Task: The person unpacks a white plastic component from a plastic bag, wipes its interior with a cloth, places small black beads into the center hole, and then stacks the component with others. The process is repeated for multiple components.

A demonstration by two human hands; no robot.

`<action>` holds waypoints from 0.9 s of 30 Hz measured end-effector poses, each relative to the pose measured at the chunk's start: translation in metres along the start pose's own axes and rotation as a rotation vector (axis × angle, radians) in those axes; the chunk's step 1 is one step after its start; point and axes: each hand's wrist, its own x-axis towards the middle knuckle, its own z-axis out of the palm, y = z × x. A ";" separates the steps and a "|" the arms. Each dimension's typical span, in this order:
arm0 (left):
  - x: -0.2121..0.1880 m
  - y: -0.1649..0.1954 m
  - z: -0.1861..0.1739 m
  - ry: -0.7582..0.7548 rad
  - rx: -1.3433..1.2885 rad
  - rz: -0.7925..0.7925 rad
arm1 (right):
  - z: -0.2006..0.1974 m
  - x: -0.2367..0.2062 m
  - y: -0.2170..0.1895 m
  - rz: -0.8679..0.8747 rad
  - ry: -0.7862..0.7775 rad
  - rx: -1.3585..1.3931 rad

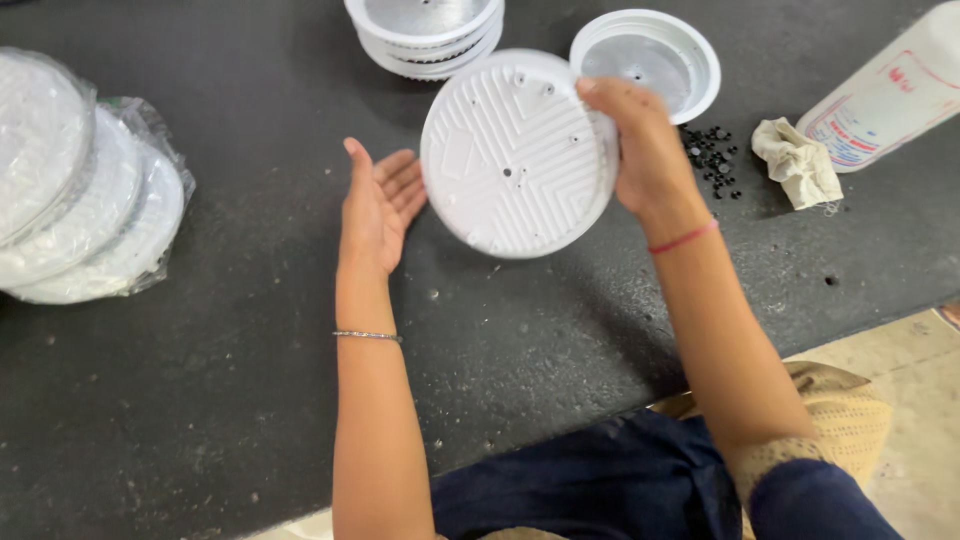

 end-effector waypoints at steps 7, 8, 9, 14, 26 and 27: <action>0.012 -0.014 0.022 -0.145 0.111 -0.190 | -0.053 0.019 0.091 0.135 0.101 -0.017; 0.011 -0.014 0.022 -0.158 0.126 -0.187 | -0.057 0.018 0.097 0.144 0.131 -0.177; 0.015 -0.012 0.025 -0.170 0.143 -0.172 | -0.058 0.022 0.100 0.145 0.154 -0.337; 0.014 -0.013 0.030 -0.115 0.222 -0.198 | -0.067 0.021 0.085 -0.282 0.287 -0.898; 0.004 -0.014 0.040 -0.117 0.218 -0.146 | -0.133 0.017 0.057 -0.327 0.486 -1.031; 0.003 -0.014 0.041 -0.121 0.216 -0.141 | -0.139 0.019 0.059 -0.342 0.435 -0.989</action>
